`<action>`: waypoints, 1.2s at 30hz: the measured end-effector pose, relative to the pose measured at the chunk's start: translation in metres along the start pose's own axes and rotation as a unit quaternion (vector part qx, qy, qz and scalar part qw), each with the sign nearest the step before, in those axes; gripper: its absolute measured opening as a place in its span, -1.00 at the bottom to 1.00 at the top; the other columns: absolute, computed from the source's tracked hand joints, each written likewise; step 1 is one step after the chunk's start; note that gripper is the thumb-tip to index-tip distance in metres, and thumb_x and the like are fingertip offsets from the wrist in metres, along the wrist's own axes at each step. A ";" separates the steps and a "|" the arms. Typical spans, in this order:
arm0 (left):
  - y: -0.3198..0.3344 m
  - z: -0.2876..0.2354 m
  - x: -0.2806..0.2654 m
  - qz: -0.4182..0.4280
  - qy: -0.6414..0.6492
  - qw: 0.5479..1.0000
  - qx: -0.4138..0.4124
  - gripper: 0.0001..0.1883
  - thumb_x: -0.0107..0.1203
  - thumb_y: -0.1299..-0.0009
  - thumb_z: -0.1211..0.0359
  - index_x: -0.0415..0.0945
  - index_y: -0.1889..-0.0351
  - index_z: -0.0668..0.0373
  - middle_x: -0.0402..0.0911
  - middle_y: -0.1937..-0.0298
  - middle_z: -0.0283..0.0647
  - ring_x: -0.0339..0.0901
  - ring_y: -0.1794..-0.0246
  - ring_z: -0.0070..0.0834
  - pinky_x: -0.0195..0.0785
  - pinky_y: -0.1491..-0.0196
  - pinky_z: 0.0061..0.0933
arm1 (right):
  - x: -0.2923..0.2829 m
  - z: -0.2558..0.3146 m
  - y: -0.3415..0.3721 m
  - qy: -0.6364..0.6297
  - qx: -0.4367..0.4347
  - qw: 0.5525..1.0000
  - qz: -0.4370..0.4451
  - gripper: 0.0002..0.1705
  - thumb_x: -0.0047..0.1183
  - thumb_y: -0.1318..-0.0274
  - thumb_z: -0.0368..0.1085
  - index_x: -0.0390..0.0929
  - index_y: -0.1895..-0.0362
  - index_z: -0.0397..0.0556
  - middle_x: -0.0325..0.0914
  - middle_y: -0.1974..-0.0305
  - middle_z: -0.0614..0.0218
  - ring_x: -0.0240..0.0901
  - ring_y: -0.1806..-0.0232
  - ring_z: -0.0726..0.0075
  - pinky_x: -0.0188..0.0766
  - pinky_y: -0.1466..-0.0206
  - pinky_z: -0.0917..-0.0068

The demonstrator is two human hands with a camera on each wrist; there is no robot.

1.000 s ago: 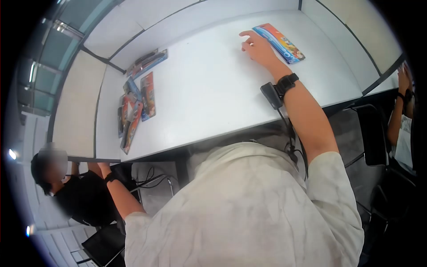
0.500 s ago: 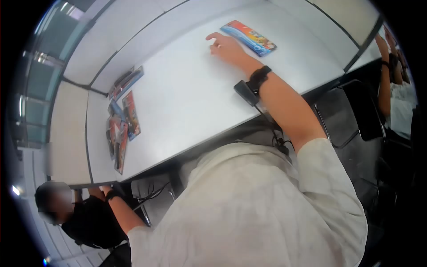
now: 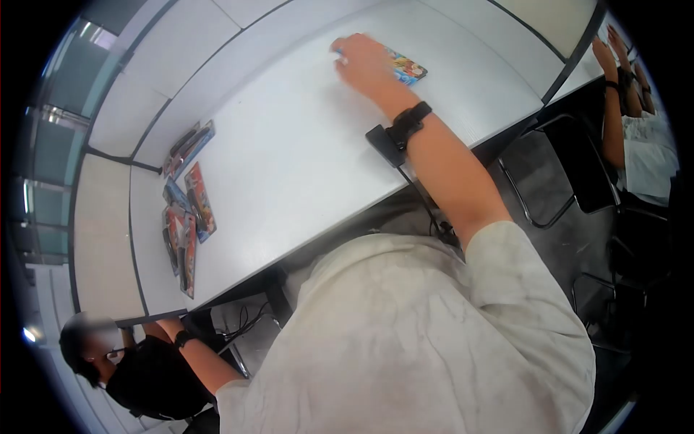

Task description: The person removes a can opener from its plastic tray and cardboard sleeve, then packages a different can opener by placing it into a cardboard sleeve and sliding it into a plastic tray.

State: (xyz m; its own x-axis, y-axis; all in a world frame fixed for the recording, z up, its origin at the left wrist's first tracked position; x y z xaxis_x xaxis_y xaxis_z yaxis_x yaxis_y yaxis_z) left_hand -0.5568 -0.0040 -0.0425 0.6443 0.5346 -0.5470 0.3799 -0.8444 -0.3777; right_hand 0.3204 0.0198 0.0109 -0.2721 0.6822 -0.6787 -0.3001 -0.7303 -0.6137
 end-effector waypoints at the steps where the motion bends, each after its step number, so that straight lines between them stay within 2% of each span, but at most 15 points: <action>1: 0.006 -0.004 -0.002 -0.003 0.001 1.000 0.004 -0.61 -0.16 -0.59 0.49 0.39 -0.29 0.54 0.55 -0.22 0.10 0.55 -0.18 -0.20 0.44 -0.26 -0.20 | -0.016 -0.006 -0.005 0.090 0.024 0.995 -0.042 -0.53 0.23 -0.18 -0.16 0.60 -0.21 0.16 0.65 -0.06 0.30 0.46 -0.27 0.13 0.50 -0.15 0.07; 4: 0.030 -0.018 -0.010 -0.023 0.016 0.999 0.028 -0.61 -0.18 -0.60 0.49 0.39 -0.29 0.54 0.54 -0.24 0.11 0.55 -0.21 -0.18 0.43 -0.28 -0.18 | -0.026 -0.045 0.003 0.173 0.168 0.970 -0.005 -0.21 0.39 -0.02 0.11 0.52 -0.30 0.05 0.58 -0.18 0.15 0.40 -0.34 -0.03 0.46 -0.25 0.03; 10: 0.092 -0.130 -0.014 -0.200 0.203 0.958 0.044 -0.55 -0.17 -0.66 0.42 0.30 -0.42 0.52 0.44 -0.41 0.13 0.48 -0.32 -0.15 0.35 -0.39 -0.24 | -0.020 -0.075 -0.004 0.167 0.234 0.946 0.150 0.02 0.54 0.32 0.26 0.56 -0.26 0.05 0.71 -0.02 0.15 0.62 -0.12 -0.03 0.56 -0.15 0.13; 11: 0.111 -0.165 -0.010 -0.222 0.209 0.948 0.090 -0.54 -0.03 -0.58 0.45 0.36 -0.40 0.46 0.49 -0.34 0.14 0.50 -0.24 -0.09 0.39 -0.32 -0.20 | -0.020 -0.076 -0.004 0.140 0.232 0.945 0.182 -0.03 0.54 0.29 0.22 0.57 -0.25 0.05 0.72 -0.02 0.16 0.61 -0.13 -0.04 0.55 -0.15 0.12; 14: 0.138 -0.210 -0.019 -0.355 -0.117 0.910 0.180 -0.52 0.11 -0.47 0.46 0.43 -0.35 0.38 0.48 -0.26 0.12 0.49 -0.16 -0.12 0.41 -0.23 -0.17 | -0.027 -0.075 -0.008 0.085 0.231 0.941 0.232 -0.14 0.51 0.18 0.13 0.58 -0.23 0.05 0.73 -0.02 0.18 0.62 -0.15 -0.04 0.54 -0.15 0.13; 18: 0.163 -0.267 -0.005 -0.425 0.019 0.870 0.249 -0.55 0.16 -0.41 0.46 0.43 -0.25 0.36 0.46 -0.24 0.03 0.45 -0.14 -0.21 0.39 -0.18 -0.20 | -0.002 -0.085 -0.009 0.061 0.182 0.975 0.116 -0.20 0.43 0.04 0.08 0.56 -0.27 0.02 0.73 0.12 0.20 0.68 0.03 0.07 0.57 -0.01 0.21; 20: 0.166 -0.295 0.026 -0.315 0.124 0.892 0.300 -0.61 0.08 -0.45 0.46 0.40 -0.22 0.37 0.50 -0.18 -0.02 0.48 -0.10 -0.26 0.39 -0.20 -0.25 | 0.001 -0.079 -0.010 -0.071 0.169 0.980 0.081 -0.29 0.38 -0.07 -0.02 0.55 -0.28 -0.02 0.71 0.12 0.20 0.69 0.10 0.17 0.60 0.05 0.27; 21: 0.171 -0.308 0.055 -0.202 0.237 0.923 0.226 -0.69 0.01 -0.50 0.45 0.43 -0.17 0.36 0.53 -0.11 -0.07 0.50 -0.08 -0.31 0.40 -0.21 -0.30 | -0.011 -0.059 -0.007 -0.192 0.183 0.959 0.100 -0.35 0.36 -0.13 -0.10 0.54 -0.27 -0.06 0.70 0.07 0.20 0.68 0.08 0.23 0.61 0.04 0.30; 22: 0.172 -0.319 0.088 -0.103 0.211 0.948 0.216 -0.71 0.01 -0.52 0.45 0.45 -0.16 0.35 0.55 -0.09 -0.11 0.51 -0.09 -0.33 0.40 -0.20 -0.32 | -0.012 -0.036 -0.007 -0.313 0.193 0.921 0.125 -0.41 0.33 -0.19 -0.18 0.53 -0.27 -0.10 0.69 0.02 0.20 0.67 0.07 0.28 0.61 0.03 0.32; 23: 0.176 -0.329 0.120 -0.004 0.176 0.963 0.205 -0.72 0.01 -0.53 0.45 0.48 -0.15 0.33 0.57 -0.07 -0.15 0.53 -0.10 -0.36 0.40 -0.20 -0.35 | -0.002 -0.020 -0.005 -0.526 0.176 0.809 0.194 -0.50 0.20 -0.35 -0.24 0.47 -0.29 -0.15 0.66 0.09 0.29 0.63 0.11 0.49 0.60 0.10 0.47; 24: 0.184 -0.339 0.159 0.106 0.306 0.939 0.119 -0.67 0.02 -0.53 0.49 0.49 -0.23 0.32 0.58 -0.09 -0.16 0.53 -0.14 -0.37 0.41 -0.22 -0.35 | 0.004 -0.005 -0.002 -0.563 0.169 0.777 0.225 -0.51 0.17 -0.38 -0.25 0.46 -0.30 -0.16 0.66 0.09 0.30 0.63 0.12 0.51 0.59 0.11 0.50; 26: 0.209 -0.382 0.211 0.295 0.319 0.898 0.073 -0.49 0.07 -0.57 0.44 0.32 -0.47 0.29 0.56 -0.20 -0.13 0.54 -0.24 -0.35 0.42 -0.29 -0.33 | 0.012 0.029 0.010 -0.617 0.145 0.715 0.296 -0.53 0.13 -0.42 -0.26 0.43 -0.32 -0.16 0.66 0.08 0.32 0.61 0.14 0.56 0.57 0.13 0.54; 30: 0.242 -0.432 0.273 0.467 0.415 0.781 -0.028 -0.43 0.07 -0.63 0.34 0.20 -0.53 0.31 0.52 -0.31 -0.06 0.51 -0.30 -0.35 0.40 -0.33 -0.30 | 0.034 0.087 0.044 -0.642 0.117 0.634 0.415 -0.56 0.11 -0.46 -0.26 0.42 -0.32 -0.10 0.64 0.03 0.41 0.58 0.08 0.58 0.54 0.10 0.57; 33: 0.243 -0.441 0.315 0.521 0.398 0.751 -0.082 -0.50 0.07 -0.64 0.31 0.30 -0.46 0.33 0.59 -0.22 -0.08 0.60 -0.15 -0.39 0.52 -0.19 -0.32 | 0.046 0.100 0.057 -0.656 0.107 0.599 0.447 -0.49 0.15 -0.45 -0.24 0.39 -0.38 -0.09 0.64 -0.05 0.37 0.57 0.01 0.52 0.53 -0.02 0.50; 36: 0.238 -0.432 0.341 0.493 0.344 0.796 -0.069 -0.60 0.06 -0.64 0.29 0.42 -0.33 0.34 0.66 -0.10 -0.12 0.67 0.05 -0.45 0.63 0.05 -0.37 | 0.044 0.105 0.056 -0.650 0.081 0.605 0.451 -0.46 0.13 -0.47 -0.16 0.40 -0.40 -0.09 0.64 -0.05 0.31 0.57 0.05 0.46 0.53 0.01 0.45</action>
State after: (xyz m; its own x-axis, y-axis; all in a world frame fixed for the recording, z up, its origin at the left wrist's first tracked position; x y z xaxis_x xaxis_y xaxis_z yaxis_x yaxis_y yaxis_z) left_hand 0.0399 -0.0378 0.0037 0.8679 -0.4958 0.0290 -0.4962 -0.8632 0.0934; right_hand 0.1959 0.0131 -0.0113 -0.8503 -0.4638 0.2485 0.4509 -0.8857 -0.1104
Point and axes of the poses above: each hand's wrist, its own y-axis away from the middle knuckle, its own x-axis out of the palm, z = x × y, the point moved 5 cm from there along -y, towards the middle knuckle
